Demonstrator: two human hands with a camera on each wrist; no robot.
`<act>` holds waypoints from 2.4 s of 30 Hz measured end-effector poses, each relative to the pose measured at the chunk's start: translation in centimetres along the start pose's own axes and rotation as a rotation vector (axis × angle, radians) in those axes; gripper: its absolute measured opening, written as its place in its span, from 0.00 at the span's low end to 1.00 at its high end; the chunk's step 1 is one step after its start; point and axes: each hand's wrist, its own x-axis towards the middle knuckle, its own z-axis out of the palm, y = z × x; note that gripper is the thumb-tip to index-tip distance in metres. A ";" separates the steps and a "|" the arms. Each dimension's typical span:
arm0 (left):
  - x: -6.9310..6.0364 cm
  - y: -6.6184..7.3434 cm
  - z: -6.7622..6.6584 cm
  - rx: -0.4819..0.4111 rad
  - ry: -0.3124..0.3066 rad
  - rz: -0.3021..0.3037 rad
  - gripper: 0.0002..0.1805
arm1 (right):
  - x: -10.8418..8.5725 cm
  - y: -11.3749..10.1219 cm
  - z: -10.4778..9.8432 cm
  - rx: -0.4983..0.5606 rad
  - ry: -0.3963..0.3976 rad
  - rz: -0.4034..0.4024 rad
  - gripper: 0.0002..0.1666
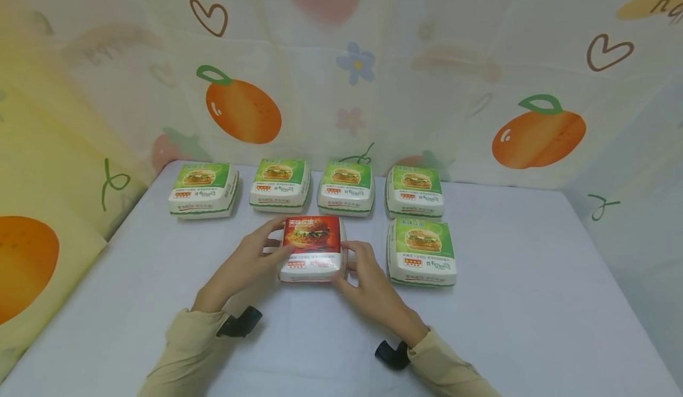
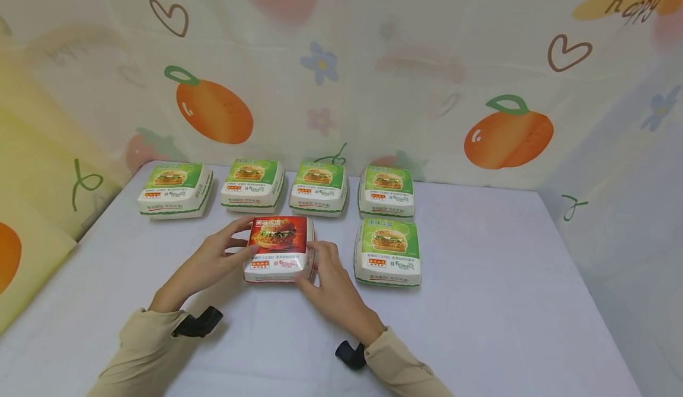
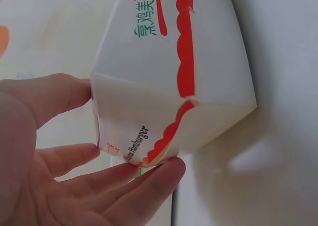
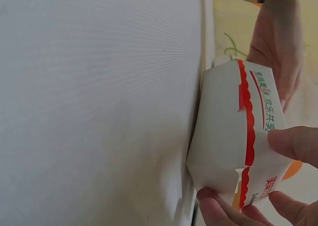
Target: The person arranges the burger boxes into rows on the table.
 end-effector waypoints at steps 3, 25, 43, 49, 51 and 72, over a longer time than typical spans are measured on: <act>0.3 0.4 0.1 0.008 -0.014 0.003 0.40 | -0.2 0.0 -0.2 -0.011 0.011 0.021 0.36; 2.5 1.1 1.7 -0.042 -0.082 0.018 0.36 | -0.7 -1.2 -2.3 -0.170 0.018 0.124 0.42; 2.4 1.5 2.3 -0.081 -0.116 0.034 0.37 | -0.7 -1.3 -2.9 -0.167 0.009 0.152 0.44; 2.4 1.6 2.4 -0.068 -0.117 0.020 0.38 | -0.7 -1.2 -3.0 -0.182 0.008 0.160 0.43; 2.3 1.7 2.4 -0.064 -0.119 0.022 0.38 | -0.7 -1.2 -3.0 -0.194 0.008 0.155 0.42; 2.2 2.0 2.2 -0.059 -0.119 0.033 0.37 | -0.9 -1.8 -3.7 -0.227 0.015 0.142 0.41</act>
